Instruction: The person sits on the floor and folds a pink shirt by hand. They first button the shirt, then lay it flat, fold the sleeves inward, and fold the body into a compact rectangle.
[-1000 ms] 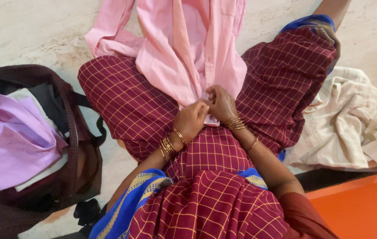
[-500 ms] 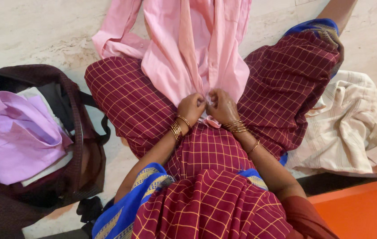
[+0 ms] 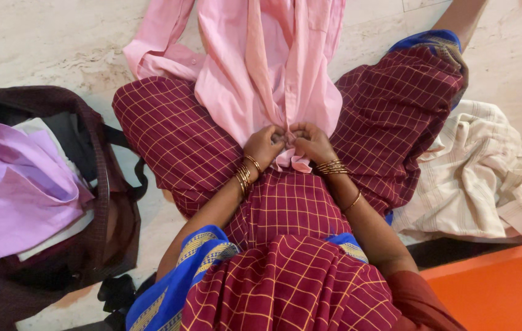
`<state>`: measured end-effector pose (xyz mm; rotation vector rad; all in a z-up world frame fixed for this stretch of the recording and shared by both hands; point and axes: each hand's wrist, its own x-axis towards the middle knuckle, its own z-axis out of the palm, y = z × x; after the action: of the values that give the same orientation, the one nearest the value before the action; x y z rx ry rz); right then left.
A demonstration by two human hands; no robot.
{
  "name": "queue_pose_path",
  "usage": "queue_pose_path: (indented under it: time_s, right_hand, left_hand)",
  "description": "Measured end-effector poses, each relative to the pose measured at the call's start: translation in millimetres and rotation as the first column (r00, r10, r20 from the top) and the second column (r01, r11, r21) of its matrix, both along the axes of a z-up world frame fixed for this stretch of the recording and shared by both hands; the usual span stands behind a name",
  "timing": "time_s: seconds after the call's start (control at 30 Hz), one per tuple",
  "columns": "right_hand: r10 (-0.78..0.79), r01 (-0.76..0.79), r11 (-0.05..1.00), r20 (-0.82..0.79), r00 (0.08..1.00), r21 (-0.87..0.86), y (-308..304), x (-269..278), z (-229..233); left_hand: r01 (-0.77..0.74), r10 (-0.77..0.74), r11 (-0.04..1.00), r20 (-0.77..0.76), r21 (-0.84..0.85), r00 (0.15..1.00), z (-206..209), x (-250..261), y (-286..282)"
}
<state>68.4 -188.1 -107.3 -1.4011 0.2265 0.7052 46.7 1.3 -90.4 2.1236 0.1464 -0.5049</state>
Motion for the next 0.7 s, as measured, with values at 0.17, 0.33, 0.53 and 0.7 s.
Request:
queue_pose_path:
  time_s: [0.17, 0.33, 0.53, 0.7]
  right_hand:
    - [0.031, -0.037, 0.995, -0.067, 0.997, -0.096, -10, -1, 1]
    - [-0.015, 0.011, 0.999, -0.103, 0.995, -0.04, -5, 0, 15]
    - [-0.021, 0.018, 0.999, -0.076, 0.997, -0.046, 1, 0, 30]
    - [-0.015, 0.013, 0.98, -0.009, 1.0, -0.197, 5, 0, 14]
  left_hand:
    - [0.041, -0.045, 0.994, 0.042, 0.105, 0.998, -6, 4, -7]
    - [0.028, -0.041, 0.992, 0.104, 0.124, 0.994, -20, 15, -10]
    - [0.061, -0.084, 0.992, 0.222, 0.108, 0.971, -51, 22, -13]
    - [0.209, -0.248, 0.931, 0.099, 0.297, 0.964, -47, 22, -12]
